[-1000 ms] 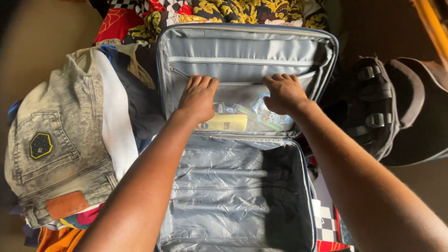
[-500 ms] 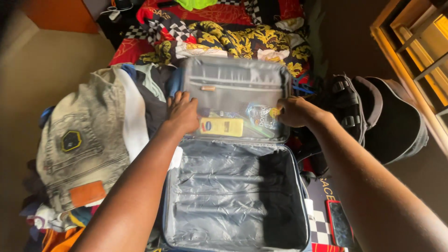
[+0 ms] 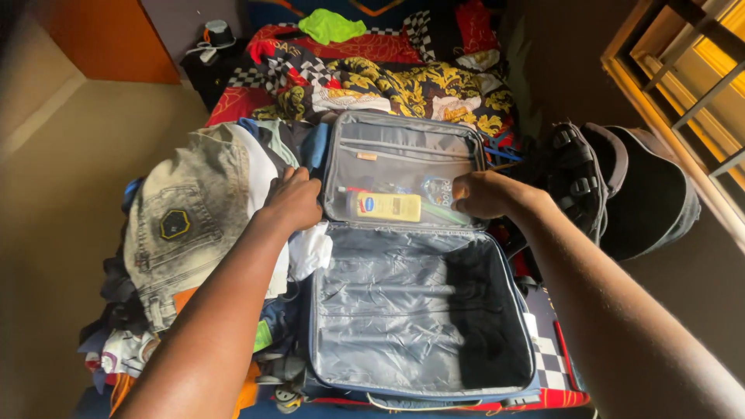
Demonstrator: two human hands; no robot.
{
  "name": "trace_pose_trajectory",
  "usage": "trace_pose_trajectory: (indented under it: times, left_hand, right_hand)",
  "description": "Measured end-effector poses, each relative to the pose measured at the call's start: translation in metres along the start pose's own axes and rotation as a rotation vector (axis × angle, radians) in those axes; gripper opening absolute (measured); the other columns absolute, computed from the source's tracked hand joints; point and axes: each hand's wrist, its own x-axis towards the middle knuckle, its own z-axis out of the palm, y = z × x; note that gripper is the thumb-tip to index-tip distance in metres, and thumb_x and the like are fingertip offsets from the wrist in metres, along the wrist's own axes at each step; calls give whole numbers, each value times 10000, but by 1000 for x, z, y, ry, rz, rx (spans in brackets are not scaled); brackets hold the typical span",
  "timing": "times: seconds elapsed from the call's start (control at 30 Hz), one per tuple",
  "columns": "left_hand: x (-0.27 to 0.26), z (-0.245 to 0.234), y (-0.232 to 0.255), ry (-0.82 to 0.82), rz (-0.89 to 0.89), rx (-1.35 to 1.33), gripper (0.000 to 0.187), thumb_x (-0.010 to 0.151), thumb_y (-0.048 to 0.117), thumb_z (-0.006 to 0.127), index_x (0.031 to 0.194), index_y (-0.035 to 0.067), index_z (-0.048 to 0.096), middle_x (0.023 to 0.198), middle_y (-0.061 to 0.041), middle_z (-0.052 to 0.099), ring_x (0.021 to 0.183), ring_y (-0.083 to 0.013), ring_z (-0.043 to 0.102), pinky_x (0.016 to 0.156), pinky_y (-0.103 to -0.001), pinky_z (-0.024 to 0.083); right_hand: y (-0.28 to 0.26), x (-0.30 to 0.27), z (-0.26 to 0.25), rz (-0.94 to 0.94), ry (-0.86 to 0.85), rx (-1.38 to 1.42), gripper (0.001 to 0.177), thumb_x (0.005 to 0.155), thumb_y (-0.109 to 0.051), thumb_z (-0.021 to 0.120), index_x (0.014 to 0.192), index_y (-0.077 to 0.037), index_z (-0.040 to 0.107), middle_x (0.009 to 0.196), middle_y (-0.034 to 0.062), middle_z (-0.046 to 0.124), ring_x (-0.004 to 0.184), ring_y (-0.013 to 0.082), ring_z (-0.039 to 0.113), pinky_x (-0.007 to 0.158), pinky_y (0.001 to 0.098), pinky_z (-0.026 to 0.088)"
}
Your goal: Packing several items of clothing, including trousers and shirts, into a suitcase.
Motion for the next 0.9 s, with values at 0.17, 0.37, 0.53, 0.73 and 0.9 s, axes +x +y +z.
trace_pose_trajectory:
  times: [0.17, 0.37, 0.53, 0.73, 0.9]
  left_hand:
    - [-21, -14, -33, 16, 14, 36, 297, 819, 230, 698, 1075, 81, 716, 1306, -137, 560, 1291, -344, 468, 1041, -501, 441]
    - [-57, -24, -65, -20, -97, 67, 285, 811, 180, 678, 1075, 83, 724, 1317, -135, 574, 1305, -352, 467, 1057, -484, 437]
    - [-83, -25, -78, -44, -200, 54, 319, 782, 133, 671, 1089, 71, 730, 1382, -153, 550, 1343, -365, 446, 1092, -450, 424]
    - [-118, -3, -75, -64, -286, 44, 362, 768, 94, 651, 1120, 80, 733, 1369, -192, 559, 1338, -388, 459, 1118, -450, 407]
    - [-180, 10, -28, -140, -324, 27, 330, 777, 78, 637, 1089, 79, 746, 1338, -152, 587, 1319, -356, 491, 1059, -484, 464]
  right_hand:
    - [1, -1, 11, -55, 22, -37, 371, 880, -370, 678, 1163, -132, 713, 1112, 111, 765, 1067, 303, 722, 919, 424, 564]
    - [-6, -5, 11, -61, -27, -26, 366, 876, -363, 677, 1164, -139, 711, 1139, 89, 760, 1092, 288, 714, 927, 423, 563]
    - [-6, 14, 13, -132, -13, -38, 375, 861, -364, 704, 1167, -147, 708, 1142, 91, 760, 1085, 294, 716, 927, 423, 565]
    - [-24, 30, 29, -234, -24, -23, 348, 861, -372, 719, 1125, -146, 724, 1128, 93, 767, 1071, 289, 720, 923, 418, 569]
    - [-50, 46, 79, -375, -64, 28, 278, 858, -307, 684, 1086, -163, 751, 1116, 89, 765, 1055, 293, 718, 904, 425, 567]
